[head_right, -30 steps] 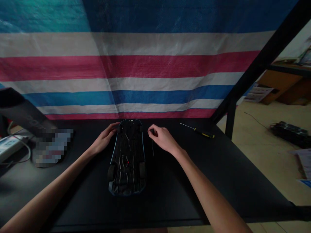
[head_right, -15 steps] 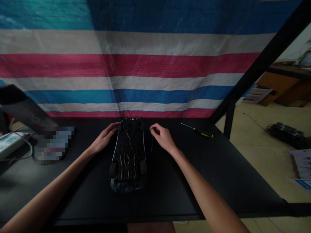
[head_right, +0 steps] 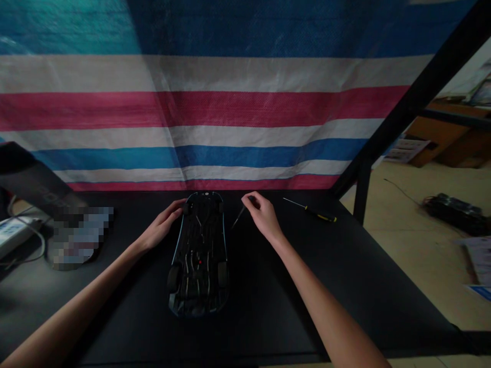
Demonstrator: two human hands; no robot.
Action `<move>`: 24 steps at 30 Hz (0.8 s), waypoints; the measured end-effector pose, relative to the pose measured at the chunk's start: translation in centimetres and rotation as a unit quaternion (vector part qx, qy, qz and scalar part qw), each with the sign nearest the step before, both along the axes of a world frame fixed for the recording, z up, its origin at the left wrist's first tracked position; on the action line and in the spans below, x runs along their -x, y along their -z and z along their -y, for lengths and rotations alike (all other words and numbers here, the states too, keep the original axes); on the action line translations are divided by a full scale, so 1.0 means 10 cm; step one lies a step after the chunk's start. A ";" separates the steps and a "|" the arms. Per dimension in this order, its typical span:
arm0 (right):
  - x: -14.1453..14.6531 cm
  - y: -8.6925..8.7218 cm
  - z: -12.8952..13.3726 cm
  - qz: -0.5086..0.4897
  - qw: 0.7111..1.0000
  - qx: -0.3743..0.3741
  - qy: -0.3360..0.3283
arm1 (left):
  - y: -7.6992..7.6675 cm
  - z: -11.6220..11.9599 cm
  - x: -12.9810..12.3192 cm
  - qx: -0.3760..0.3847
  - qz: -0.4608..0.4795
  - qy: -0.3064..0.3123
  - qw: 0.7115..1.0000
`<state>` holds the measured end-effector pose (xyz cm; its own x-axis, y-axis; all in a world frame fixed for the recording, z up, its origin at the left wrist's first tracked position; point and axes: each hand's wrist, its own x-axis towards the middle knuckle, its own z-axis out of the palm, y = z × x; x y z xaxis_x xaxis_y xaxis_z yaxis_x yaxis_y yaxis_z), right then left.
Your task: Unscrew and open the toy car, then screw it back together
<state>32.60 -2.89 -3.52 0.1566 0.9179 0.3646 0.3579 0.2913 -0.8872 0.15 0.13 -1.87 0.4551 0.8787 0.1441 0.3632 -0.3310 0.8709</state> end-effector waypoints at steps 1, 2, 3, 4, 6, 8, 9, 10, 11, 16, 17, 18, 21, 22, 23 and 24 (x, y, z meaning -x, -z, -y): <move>0.01 -0.01 0.01 0.000 1.000 0.001 -0.004 | 0.00 0.00 0.00 -0.001 -0.004 -0.002 1.000; 0.02 -0.03 0.02 0.001 1.000 0.002 -0.007 | -0.01 0.00 0.00 -0.001 -0.009 -0.004 1.000; 0.03 -0.05 0.03 0.002 1.000 0.003 -0.011 | -0.02 0.00 0.00 -0.001 -0.013 -0.006 1.000; 0.04 -0.07 0.03 0.002 1.000 0.002 -0.013 | -0.02 0.00 0.00 0.000 -0.017 -0.007 1.000; 0.06 -0.11 0.05 0.001 1.000 0.001 -0.016 | -0.04 0.01 0.00 0.003 -0.021 -0.008 1.000; 0.07 -0.15 0.07 -0.001 1.000 0.000 -0.017 | -0.05 0.02 0.00 0.007 -0.022 -0.009 1.000; 0.07 -0.17 0.08 -0.002 1.000 -0.001 -0.016 | -0.05 0.02 0.00 0.009 -0.023 -0.010 1.000; 0.07 -0.19 0.09 -0.003 1.000 -0.002 -0.015 | -0.05 0.02 0.00 0.009 -0.024 -0.011 1.000; 0.07 -0.20 0.10 -0.003 1.000 -0.004 -0.012 | -0.05 0.02 0.00 0.008 -0.025 -0.012 1.000; 0.08 -0.25 0.13 0.004 1.000 -0.018 0.000 | -0.05 0.01 0.00 -0.005 -0.027 -0.015 1.000; 0.09 -0.25 0.14 0.007 1.000 -0.022 0.003 | -0.06 0.01 -0.01 -0.007 -0.030 -0.017 0.999; 0.10 -0.26 0.14 0.011 1.000 -0.027 0.007 | -0.06 0.01 -0.01 -0.008 -0.034 -0.019 0.999; 0.14 -0.26 0.17 0.025 0.998 -0.047 0.028 | -0.05 0.01 -0.02 -0.006 -0.033 -0.024 0.999; 0.15 -0.27 0.18 0.030 0.997 -0.056 0.036 | -0.05 0.01 -0.02 -0.005 -0.030 -0.023 0.999; 0.16 -0.27 0.19 0.036 0.996 -0.066 0.044 | -0.04 0.01 -0.02 -0.004 -0.026 -0.022 0.999; 0.17 -0.27 0.21 0.043 0.995 -0.075 0.050 | -0.03 0.01 -0.02 -0.003 -0.023 -0.021 1.000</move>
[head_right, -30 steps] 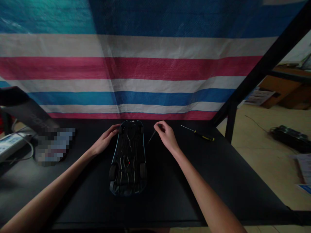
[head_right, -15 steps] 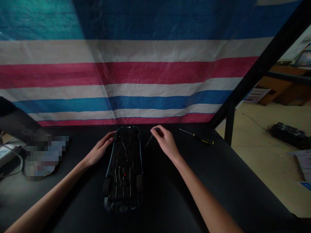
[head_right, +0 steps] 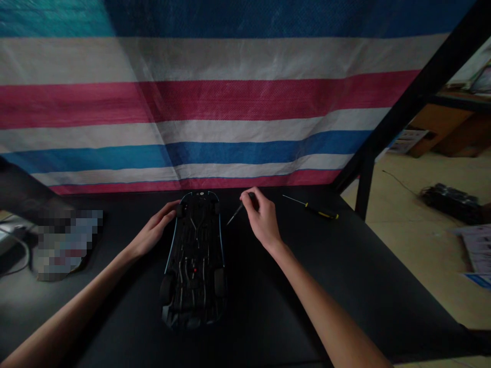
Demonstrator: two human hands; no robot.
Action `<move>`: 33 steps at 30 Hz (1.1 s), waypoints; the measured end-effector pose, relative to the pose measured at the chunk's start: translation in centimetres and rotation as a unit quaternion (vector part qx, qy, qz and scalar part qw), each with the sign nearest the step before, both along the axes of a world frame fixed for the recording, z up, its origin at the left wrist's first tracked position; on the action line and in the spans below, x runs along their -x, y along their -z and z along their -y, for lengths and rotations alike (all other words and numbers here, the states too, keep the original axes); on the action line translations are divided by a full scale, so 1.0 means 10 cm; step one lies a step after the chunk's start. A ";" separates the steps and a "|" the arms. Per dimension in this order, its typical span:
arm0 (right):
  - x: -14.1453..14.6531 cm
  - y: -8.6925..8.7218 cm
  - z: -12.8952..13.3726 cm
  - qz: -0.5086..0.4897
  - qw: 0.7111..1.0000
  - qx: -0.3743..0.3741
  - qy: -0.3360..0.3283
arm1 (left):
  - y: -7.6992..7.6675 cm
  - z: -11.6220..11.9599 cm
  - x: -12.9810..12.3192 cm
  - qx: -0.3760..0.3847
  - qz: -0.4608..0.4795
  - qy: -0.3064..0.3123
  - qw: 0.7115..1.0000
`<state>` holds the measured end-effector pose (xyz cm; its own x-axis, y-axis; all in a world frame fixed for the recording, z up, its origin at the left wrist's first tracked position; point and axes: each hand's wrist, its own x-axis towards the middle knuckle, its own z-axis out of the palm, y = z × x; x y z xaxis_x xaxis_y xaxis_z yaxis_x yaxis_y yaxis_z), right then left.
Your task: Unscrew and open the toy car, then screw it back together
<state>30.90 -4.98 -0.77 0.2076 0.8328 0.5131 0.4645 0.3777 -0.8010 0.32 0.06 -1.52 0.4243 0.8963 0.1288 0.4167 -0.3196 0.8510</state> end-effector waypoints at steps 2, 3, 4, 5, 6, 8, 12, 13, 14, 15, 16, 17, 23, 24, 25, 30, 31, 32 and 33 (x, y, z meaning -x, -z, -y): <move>0.02 0.00 0.03 0.015 1.000 -0.019 0.008 | 0.01 0.00 0.00 0.003 0.003 0.003 1.000; 0.03 -0.01 0.05 0.023 0.999 -0.027 0.010 | 0.01 0.00 0.00 0.005 0.004 0.005 1.000; 0.04 -0.01 0.07 0.030 0.999 -0.035 0.011 | 0.01 0.00 0.01 0.006 0.005 0.007 1.000; 0.05 -0.01 0.09 0.036 0.998 -0.041 0.011 | 0.01 0.00 0.01 0.007 0.006 0.009 1.000; 0.06 -0.01 0.10 0.040 0.998 -0.046 0.011 | 0.01 0.00 0.00 0.008 0.006 0.012 1.000; 0.07 -0.01 0.12 0.043 0.997 -0.056 0.012 | -0.01 0.01 0.00 0.008 0.007 0.015 1.000; 0.09 -0.07 0.16 0.030 0.996 -0.082 0.035 | -0.04 0.03 0.00 0.011 0.003 0.014 1.000; 0.09 -0.09 0.17 0.027 0.995 -0.090 0.041 | -0.05 0.04 0.00 0.014 0.004 0.014 1.000; 0.10 -0.12 0.20 0.026 0.994 -0.096 0.045 | -0.05 0.04 0.00 0.018 0.007 0.016 1.000; 0.10 -0.15 0.22 0.027 0.994 -0.100 0.046 | -0.04 0.04 0.00 0.021 0.011 0.019 1.000; 0.11 -0.17 0.25 0.030 0.994 -0.101 0.042 | -0.04 0.04 0.00 0.025 0.015 0.025 0.999; 0.12 -0.19 0.28 0.037 0.994 -0.100 0.035 | -0.03 0.04 0.00 0.028 0.018 0.029 0.999; 0.16 -0.25 0.41 0.119 0.987 -0.104 -0.009 | 0.02 0.04 0.01 0.014 -0.013 0.014 1.000; 0.16 -0.25 0.41 0.124 0.987 -0.107 -0.009 | 0.03 0.04 0.01 0.009 -0.014 0.015 1.000; 0.16 -0.25 0.42 0.125 0.986 -0.108 -0.008 | 0.03 0.04 0.01 0.005 -0.014 0.017 1.000; 0.18 -0.25 0.43 0.137 0.984 -0.112 -0.012 | 0.04 0.02 0.00 0.007 -0.012 0.024 1.000; 0.18 -0.25 0.43 0.144 0.983 -0.114 -0.018 | 0.04 0.02 -0.01 0.007 -0.009 0.025 1.000; 0.18 -0.24 0.44 0.151 0.981 -0.118 -0.023 | 0.04 0.02 -0.01 0.007 -0.005 0.027 1.000; 0.18 -0.23 0.44 0.158 0.979 -0.123 -0.026 | 0.03 0.01 -0.01 0.007 -0.001 0.030 1.000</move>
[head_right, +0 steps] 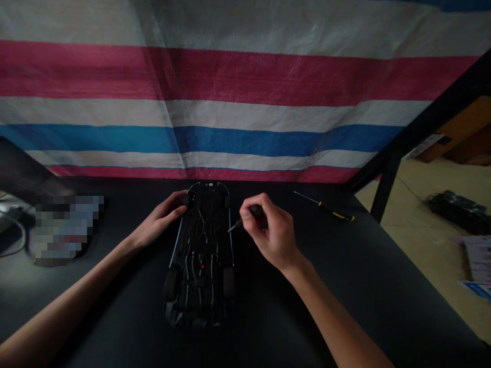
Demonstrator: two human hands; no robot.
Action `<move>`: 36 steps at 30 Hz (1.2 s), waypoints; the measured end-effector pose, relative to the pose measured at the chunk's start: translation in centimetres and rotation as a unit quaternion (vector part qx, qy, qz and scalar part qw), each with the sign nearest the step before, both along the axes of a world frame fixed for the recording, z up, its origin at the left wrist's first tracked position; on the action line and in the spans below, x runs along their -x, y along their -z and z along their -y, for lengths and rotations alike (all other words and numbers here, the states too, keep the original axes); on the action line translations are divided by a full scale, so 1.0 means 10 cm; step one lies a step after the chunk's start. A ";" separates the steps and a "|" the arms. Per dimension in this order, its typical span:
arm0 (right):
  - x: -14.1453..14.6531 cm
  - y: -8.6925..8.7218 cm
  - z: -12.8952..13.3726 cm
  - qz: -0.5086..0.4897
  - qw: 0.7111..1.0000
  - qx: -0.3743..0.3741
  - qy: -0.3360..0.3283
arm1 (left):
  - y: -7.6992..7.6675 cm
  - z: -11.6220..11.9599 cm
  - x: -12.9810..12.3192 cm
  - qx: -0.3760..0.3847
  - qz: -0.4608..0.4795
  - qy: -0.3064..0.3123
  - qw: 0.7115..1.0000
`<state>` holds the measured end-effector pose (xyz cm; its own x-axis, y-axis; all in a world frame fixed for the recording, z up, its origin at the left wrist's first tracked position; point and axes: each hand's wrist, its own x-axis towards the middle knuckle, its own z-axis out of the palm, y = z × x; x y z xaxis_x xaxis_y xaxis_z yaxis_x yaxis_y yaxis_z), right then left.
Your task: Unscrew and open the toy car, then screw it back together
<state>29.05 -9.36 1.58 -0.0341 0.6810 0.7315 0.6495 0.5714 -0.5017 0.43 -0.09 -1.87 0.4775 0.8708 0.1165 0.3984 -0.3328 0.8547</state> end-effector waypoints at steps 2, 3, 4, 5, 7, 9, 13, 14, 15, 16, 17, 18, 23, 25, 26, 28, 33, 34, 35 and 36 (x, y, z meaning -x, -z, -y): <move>0.00 0.02 0.00 0.011 1.000 -0.017 0.001 | 0.00 0.00 0.00 -0.004 0.006 0.004 1.000; -0.01 0.03 0.00 0.016 0.999 -0.028 0.003 | 0.00 0.00 -0.01 -0.006 0.008 0.004 1.000; -0.01 0.04 0.00 0.021 0.999 -0.040 0.005 | 0.00 0.00 -0.01 -0.008 0.009 0.003 1.000; -0.01 0.05 0.00 0.026 0.998 -0.050 0.006 | 0.00 0.00 -0.01 -0.009 0.009 0.003 1.000; -0.01 0.06 0.00 0.035 0.997 -0.067 0.003 | 0.00 -0.01 -0.01 -0.010 0.009 0.003 1.000; -0.01 0.07 0.01 0.038 0.996 -0.076 0.001 | 0.00 -0.01 -0.01 -0.010 0.003 0.007 1.000; 0.01 0.10 0.02 0.038 0.996 -0.085 0.000 | 0.01 -0.01 0.01 -0.015 -0.004 0.005 1.000; 0.01 0.11 0.02 0.037 0.995 -0.088 0.000 | 0.01 -0.01 0.01 -0.016 -0.003 0.003 1.000; 0.01 0.12 0.02 0.036 0.995 -0.092 0.002 | 0.02 -0.01 0.02 -0.016 -0.001 0.001 1.000; 0.01 0.14 0.02 0.035 0.995 -0.096 0.004 | 0.02 -0.01 0.02 -0.016 0.001 0.000 1.000; 0.01 0.15 0.02 0.034 0.994 -0.101 0.005 | 0.03 -0.01 0.03 -0.014 0.002 -0.001 1.000; 0.00 0.16 0.02 0.034 0.994 -0.106 0.007 | 0.03 -0.01 0.03 -0.012 0.003 -0.003 1.000; -0.01 0.20 0.01 0.034 0.992 -0.122 0.014 | 0.05 0.00 0.03 -0.015 0.009 -0.011 1.000; -0.01 0.20 0.00 0.033 0.991 -0.130 0.011 | 0.05 0.00 0.03 -0.018 0.015 -0.007 1.000; 0.00 0.21 0.00 0.032 0.990 -0.135 0.008 | 0.04 0.00 0.02 -0.020 0.016 -0.006 1.000; 0.00 0.22 0.00 0.031 0.989 -0.143 0.003 | 0.03 0.01 0.02 -0.020 0.012 -0.004 1.000; 0.00 0.24 -0.02 0.025 0.989 -0.144 0.001 | 0.01 -0.01 0.01 -0.015 0.008 0.008 1.000; -0.01 0.25 -0.02 0.024 0.989 -0.144 0.000 | 0.02 -0.01 0.01 -0.016 0.008 0.008 1.000; 0.00 0.25 -0.02 0.023 0.989 -0.145 -0.002 | 0.02 -0.02 0.01 -0.016 0.008 0.007 1.000; 0.00 0.25 -0.02 0.023 0.989 -0.146 -0.005 | 0.02 -0.02 0.01 -0.016 0.006 0.006 1.000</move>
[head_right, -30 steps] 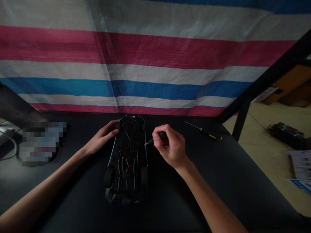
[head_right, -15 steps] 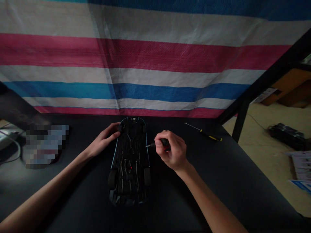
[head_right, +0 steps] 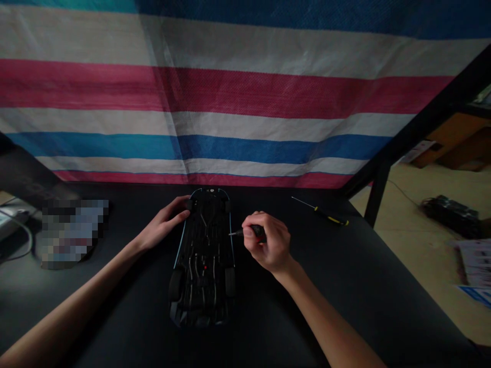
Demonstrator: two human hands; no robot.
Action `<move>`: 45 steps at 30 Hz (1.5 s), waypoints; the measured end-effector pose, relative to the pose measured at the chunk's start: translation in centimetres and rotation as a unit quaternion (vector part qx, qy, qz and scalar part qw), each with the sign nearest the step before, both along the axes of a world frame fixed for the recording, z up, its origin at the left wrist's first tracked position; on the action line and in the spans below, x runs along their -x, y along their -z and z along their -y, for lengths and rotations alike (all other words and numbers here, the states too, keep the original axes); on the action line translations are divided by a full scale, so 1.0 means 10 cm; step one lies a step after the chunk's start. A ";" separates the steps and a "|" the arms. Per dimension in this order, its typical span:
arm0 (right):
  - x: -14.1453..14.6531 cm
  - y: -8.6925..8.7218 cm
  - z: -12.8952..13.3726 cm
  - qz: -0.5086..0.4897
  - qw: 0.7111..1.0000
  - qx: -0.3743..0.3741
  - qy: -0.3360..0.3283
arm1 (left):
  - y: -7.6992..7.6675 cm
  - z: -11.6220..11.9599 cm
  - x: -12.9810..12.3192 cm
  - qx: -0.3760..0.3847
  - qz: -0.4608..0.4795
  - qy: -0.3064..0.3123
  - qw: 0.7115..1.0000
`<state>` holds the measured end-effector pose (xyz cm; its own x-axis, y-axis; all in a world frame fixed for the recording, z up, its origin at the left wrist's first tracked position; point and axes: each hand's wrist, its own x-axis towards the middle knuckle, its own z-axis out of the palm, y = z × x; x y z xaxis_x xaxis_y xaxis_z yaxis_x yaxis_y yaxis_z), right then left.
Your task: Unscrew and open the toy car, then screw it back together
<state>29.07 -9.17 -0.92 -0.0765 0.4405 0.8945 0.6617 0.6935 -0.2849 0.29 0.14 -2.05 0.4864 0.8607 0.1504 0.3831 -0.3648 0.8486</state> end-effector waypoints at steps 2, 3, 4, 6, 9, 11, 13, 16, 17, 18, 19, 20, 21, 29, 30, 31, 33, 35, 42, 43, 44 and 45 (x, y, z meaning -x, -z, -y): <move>0.01 0.00 0.00 0.001 1.000 -0.001 -0.007 | 0.00 0.00 0.00 0.004 -0.005 -0.004 1.000; 0.01 0.00 0.00 0.001 1.000 -0.001 -0.010 | 0.00 0.00 0.00 0.006 -0.008 -0.008 1.000; 0.02 0.00 0.00 0.000 1.000 -0.002 -0.012 | 0.00 0.00 0.01 0.007 -0.010 -0.012 1.000; 0.03 0.01 0.00 -0.004 1.000 -0.006 -0.015 | 0.00 0.00 0.01 0.006 -0.010 -0.014 1.000; 0.04 0.01 -0.01 -0.008 1.000 -0.017 -0.015 | -0.02 0.01 0.03 0.005 -0.006 -0.002 1.000; 0.04 0.01 -0.01 -0.006 1.000 -0.026 -0.017 | -0.02 0.02 0.04 0.007 -0.008 0.001 1.000; 0.04 0.01 -0.01 -0.002 0.999 -0.032 -0.021 | -0.01 0.01 0.04 0.005 -0.015 -0.010 1.000; 0.05 0.01 0.00 -0.005 0.999 -0.031 -0.025 | 0.01 0.01 0.04 0.004 -0.016 -0.010 1.000; 0.06 0.01 0.00 -0.008 0.999 -0.028 -0.024 | 0.01 0.01 0.04 0.004 -0.015 -0.008 1.000; 0.06 0.01 0.00 -0.011 0.999 -0.025 -0.023 | 0.02 0.00 0.04 0.004 -0.015 -0.009 1.000; 0.06 0.01 0.00 -0.014 0.999 -0.021 -0.022 | 0.02 0.00 0.04 0.003 -0.015 -0.010 1.000; 0.06 0.01 0.00 -0.017 0.999 -0.018 -0.021 | 0.02 0.00 0.05 0.003 -0.015 -0.012 1.000; 0.07 0.00 0.00 -0.018 1.000 -0.014 -0.021 | 0.02 0.00 0.05 0.002 -0.016 -0.011 1.000; 0.04 -0.08 0.01 -0.039 0.997 0.061 0.001 | -0.04 0.01 0.04 0.008 -0.015 -0.003 1.000; 0.03 -0.11 0.02 -0.037 0.996 0.075 0.003 | -0.04 0.01 0.04 0.009 -0.013 -0.002 1.000; 0.03 -0.14 0.02 -0.034 0.996 0.088 0.004 | -0.05 0.01 0.04 0.010 -0.013 -0.001 1.000; 0.02 -0.19 0.03 -0.030 0.994 0.109 0.006 | -0.05 0.02 0.04 0.013 -0.015 -0.003 1.000; 0.02 -0.24 0.03 -0.027 0.992 0.125 0.010 | -0.05 0.02 0.04 0.018 -0.018 -0.004 1.000; -0.01 -0.26 0.04 -0.003 0.993 0.118 0.001 | -0.06 0.02 0.03 0.020 -0.016 -0.005 1.000; -0.01 -0.24 0.03 -0.008 0.992 0.123 0.001 | -0.07 0.02 0.03 0.020 -0.018 -0.005 1.000; -0.01 -0.22 0.03 -0.015 0.992 0.129 0.002 | -0.07 0.02 0.03 0.020 -0.020 -0.007 1.000; -0.02 -0.21 0.03 -0.020 0.991 0.133 0.003 | -0.07 0.02 0.03 0.019 -0.022 -0.008 1.000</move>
<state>29.24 -9.42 1.17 -0.0400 0.6608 0.7495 0.6499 0.5870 -0.4828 -0.01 -0.06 -1.36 0.4772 0.8735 0.0969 0.4266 -0.3266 0.8434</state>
